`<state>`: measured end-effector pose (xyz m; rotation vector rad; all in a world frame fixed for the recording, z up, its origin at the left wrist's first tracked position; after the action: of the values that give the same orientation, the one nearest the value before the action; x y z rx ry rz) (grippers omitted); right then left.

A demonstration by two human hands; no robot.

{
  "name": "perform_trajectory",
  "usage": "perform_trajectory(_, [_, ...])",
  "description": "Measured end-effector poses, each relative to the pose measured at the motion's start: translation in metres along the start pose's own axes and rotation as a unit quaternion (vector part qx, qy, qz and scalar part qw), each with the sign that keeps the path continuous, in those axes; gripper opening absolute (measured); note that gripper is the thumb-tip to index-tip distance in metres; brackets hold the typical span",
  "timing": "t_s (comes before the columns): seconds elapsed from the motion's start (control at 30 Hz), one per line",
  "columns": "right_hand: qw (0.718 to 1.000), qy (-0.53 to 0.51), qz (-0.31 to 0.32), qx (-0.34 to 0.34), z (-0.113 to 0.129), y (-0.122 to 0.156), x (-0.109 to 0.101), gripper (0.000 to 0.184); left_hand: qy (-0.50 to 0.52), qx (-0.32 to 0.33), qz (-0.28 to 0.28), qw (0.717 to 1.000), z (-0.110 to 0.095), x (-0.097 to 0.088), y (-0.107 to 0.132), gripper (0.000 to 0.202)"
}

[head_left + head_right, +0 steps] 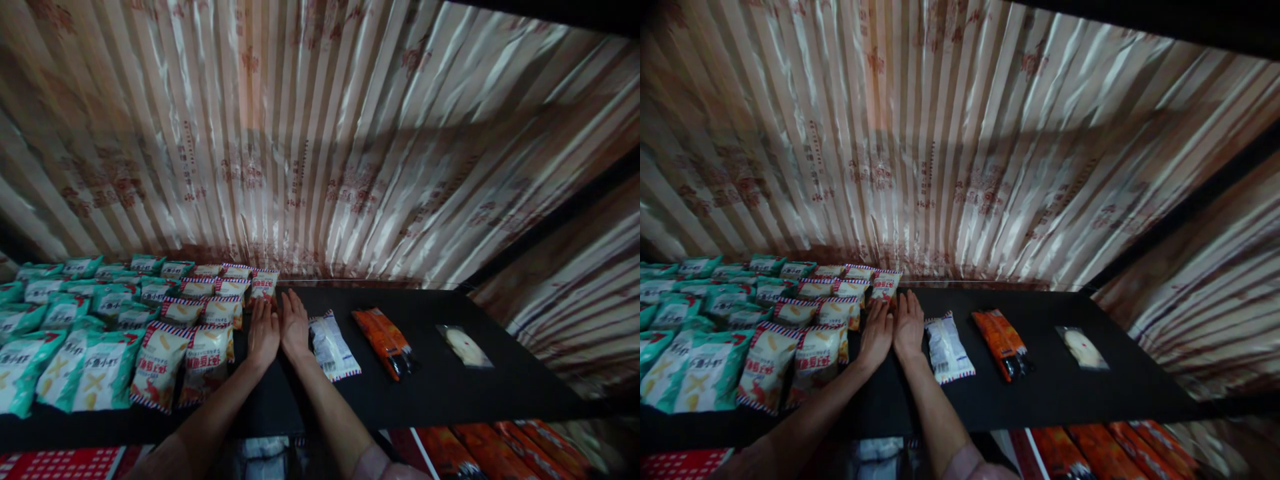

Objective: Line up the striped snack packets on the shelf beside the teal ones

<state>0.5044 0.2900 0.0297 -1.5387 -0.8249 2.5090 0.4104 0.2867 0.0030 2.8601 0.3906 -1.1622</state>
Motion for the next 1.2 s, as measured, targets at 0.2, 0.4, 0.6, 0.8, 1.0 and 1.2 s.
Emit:
perform_trajectory(0.2, [0.991,0.122,-0.035,0.048,-0.029,0.026,-0.053,0.042,-0.005,0.066,-0.003,0.998,-0.021,0.014,0.028,0.039])
perform_trajectory(0.4, [0.977,0.156,0.022,0.145,-0.059,0.063,-0.06,0.047,-0.017,0.109,-0.002,0.994,-0.027,0.027,0.053,0.041])
perform_trajectory(0.6, [0.989,0.114,0.054,0.074,-0.041,0.076,-0.044,0.045,-0.057,0.133,0.03,0.989,-0.032,0.023,0.071,0.045])
perform_trajectory(0.8, [0.995,0.05,0.08,0.015,-0.012,0.085,-0.039,0.048,-0.096,0.163,0.039,0.981,-0.03,0.016,0.094,0.049])
perform_trajectory(1.0, [0.994,-0.012,0.105,-0.012,0.009,0.094,-0.042,0.052,-0.119,0.198,0.028,0.972,-0.015,0.013,0.121,0.052])
perform_trajectory(1.2, [0.981,-0.081,0.168,-0.052,0.026,0.102,-0.039,0.055,-0.139,0.211,-0.035,0.967,0.0,0.006,0.151,0.056])
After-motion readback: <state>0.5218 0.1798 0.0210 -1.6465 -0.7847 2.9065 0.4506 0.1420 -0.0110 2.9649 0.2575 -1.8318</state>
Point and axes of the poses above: each hand's wrist, its own y-axis away from the middle knuckle, its own x-axis out of the palm, z = x × y, the point moved 8 cm from there along -y, towards the middle knuckle, and after that the axes turned 15 degrees about -x, right-handed, at the moved point
